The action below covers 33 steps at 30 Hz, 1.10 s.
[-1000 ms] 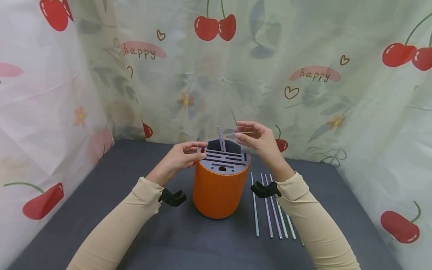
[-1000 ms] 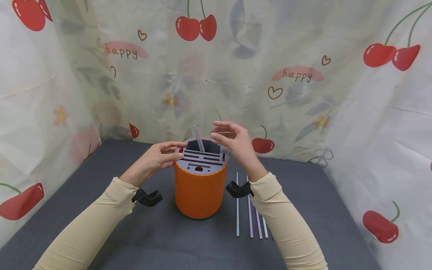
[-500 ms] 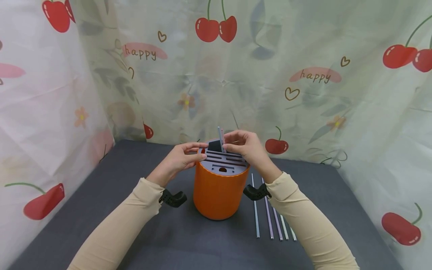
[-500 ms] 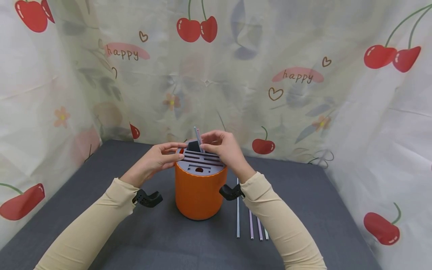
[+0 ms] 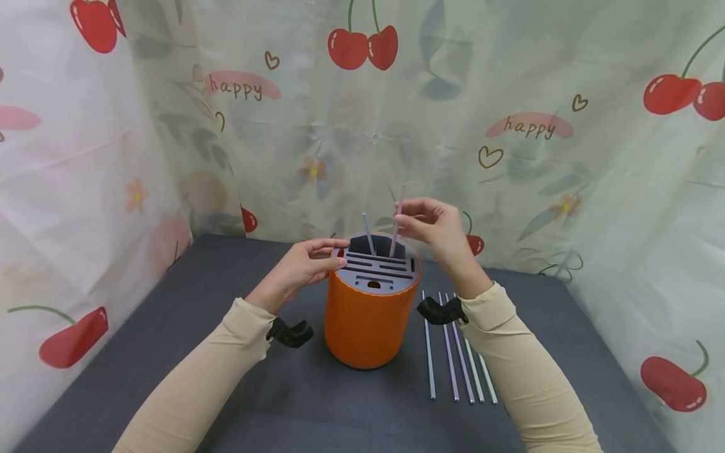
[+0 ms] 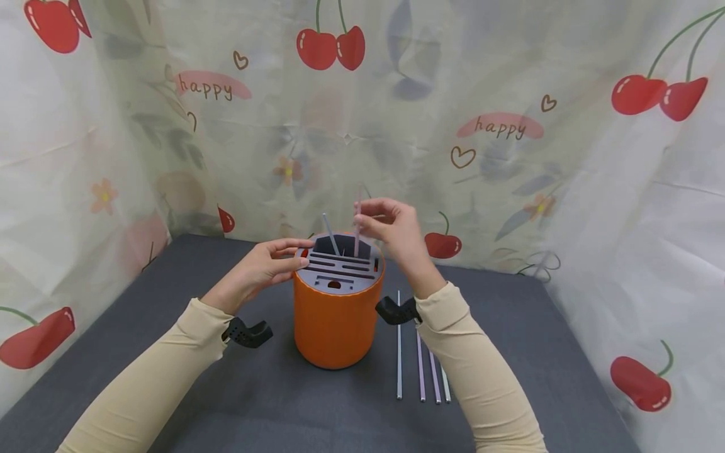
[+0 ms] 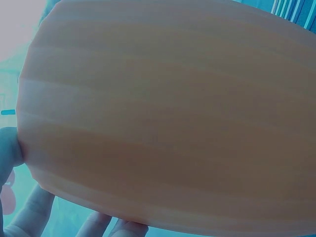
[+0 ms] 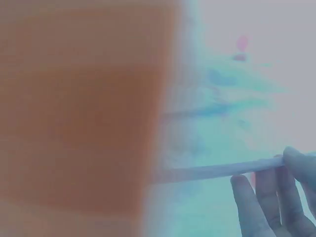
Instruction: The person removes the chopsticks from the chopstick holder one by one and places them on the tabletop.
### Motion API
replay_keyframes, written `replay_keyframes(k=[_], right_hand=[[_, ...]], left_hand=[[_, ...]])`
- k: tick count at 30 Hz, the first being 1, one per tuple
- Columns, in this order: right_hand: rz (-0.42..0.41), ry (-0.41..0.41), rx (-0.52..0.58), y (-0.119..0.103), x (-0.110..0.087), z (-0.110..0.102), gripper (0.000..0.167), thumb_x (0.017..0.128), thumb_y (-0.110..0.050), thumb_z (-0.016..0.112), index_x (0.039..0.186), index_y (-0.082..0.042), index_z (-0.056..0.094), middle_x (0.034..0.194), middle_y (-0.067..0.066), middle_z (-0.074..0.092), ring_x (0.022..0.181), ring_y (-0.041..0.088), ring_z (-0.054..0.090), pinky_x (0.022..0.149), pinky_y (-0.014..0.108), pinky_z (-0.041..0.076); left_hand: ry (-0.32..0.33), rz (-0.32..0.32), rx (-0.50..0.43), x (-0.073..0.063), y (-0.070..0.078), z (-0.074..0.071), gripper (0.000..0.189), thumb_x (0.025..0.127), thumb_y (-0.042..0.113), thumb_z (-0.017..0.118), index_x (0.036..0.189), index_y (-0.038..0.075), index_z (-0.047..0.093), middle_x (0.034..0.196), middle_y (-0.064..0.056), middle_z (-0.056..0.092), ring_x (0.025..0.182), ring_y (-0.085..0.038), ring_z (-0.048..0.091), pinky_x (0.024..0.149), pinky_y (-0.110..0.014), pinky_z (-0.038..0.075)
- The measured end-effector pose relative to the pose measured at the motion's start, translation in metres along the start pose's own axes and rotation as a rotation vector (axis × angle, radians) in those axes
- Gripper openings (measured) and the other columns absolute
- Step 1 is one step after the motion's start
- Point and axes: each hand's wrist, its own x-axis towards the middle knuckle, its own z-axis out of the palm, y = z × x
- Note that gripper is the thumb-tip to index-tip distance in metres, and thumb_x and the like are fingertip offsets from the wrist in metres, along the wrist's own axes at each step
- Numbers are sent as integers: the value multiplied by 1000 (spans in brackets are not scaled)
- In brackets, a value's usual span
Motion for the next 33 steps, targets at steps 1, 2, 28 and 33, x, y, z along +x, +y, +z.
replay_keyframes(k=[1,2,28,33], right_hand=[[-44,29,61,-6,1,-5,17,84,1,72,100,-3,72,98,0,72,83,13,70,78,34,58],[-84,61,129,-12,1,-9,17,83,4,72,98,-4,72,97,0,72,81,13,70,77,33,58],[244,448,145,47,-39,-190,36,82,0,74,114,-16,71,78,-5,70,67,6,68,60,20,56],[510,335,-224,115,-56,-198,49,88,-12,71,135,-8,57,74,-17,68,70,-1,65,63,20,55]], left_hand=[[2,2,-1,0,0,0,44,85,23,75,128,22,63,148,-5,40,133,-24,43,107,-43,41],[2,2,-2,0,0,0,44,85,23,76,128,22,63,148,-5,40,133,-24,42,107,-43,41],[8,5,-4,0,1,0,43,86,21,75,128,22,64,142,-4,46,132,-24,44,107,-43,42],[16,-6,-6,-1,2,2,43,86,20,75,127,22,64,144,-5,44,130,-24,46,107,-43,42]])
